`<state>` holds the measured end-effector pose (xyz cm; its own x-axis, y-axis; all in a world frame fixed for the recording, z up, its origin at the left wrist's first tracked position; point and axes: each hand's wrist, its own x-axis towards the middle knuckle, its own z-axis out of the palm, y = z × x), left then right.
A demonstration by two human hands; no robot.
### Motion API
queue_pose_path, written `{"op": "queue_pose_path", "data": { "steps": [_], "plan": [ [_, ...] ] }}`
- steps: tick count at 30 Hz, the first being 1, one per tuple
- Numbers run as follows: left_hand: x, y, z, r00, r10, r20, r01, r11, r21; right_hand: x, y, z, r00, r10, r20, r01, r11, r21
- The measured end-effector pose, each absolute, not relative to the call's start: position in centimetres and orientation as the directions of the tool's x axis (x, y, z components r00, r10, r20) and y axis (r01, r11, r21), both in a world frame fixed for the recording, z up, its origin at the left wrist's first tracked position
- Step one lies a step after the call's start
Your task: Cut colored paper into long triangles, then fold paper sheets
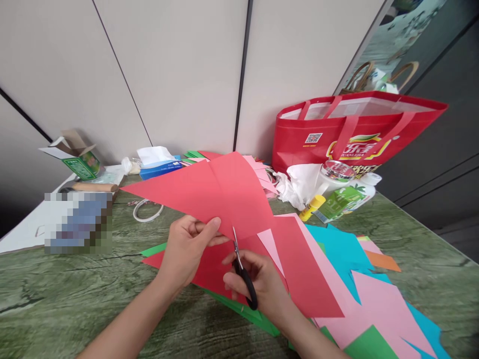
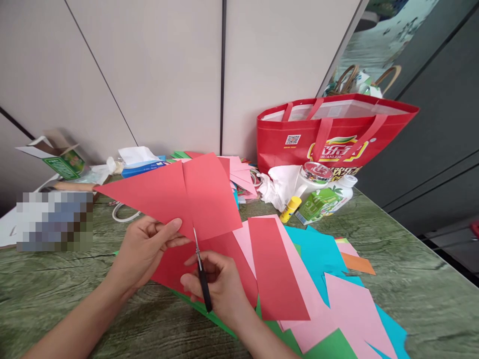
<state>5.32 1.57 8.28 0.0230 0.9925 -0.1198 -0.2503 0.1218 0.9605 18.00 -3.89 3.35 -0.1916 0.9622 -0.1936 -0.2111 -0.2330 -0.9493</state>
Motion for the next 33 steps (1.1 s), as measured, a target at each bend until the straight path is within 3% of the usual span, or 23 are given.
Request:
{"op": "queue_pose_path", "data": {
  "steps": [10, 33],
  "plan": [
    [5.3, 1.4, 7.7, 0.069, 0.992, -0.102, -0.159, 0.112, 0.981, 18.6, -4.1, 3.7, -0.234, 0.964, -0.126, -0.29, -0.193, -0.937],
    [5.9, 0.9, 7.7, 0.059, 0.99, -0.131, -0.142, 0.138, 0.98, 18.5, -4.5, 2.7, -0.157, 0.975, -0.155, -0.271, -0.193, -0.943]
  ]
}}
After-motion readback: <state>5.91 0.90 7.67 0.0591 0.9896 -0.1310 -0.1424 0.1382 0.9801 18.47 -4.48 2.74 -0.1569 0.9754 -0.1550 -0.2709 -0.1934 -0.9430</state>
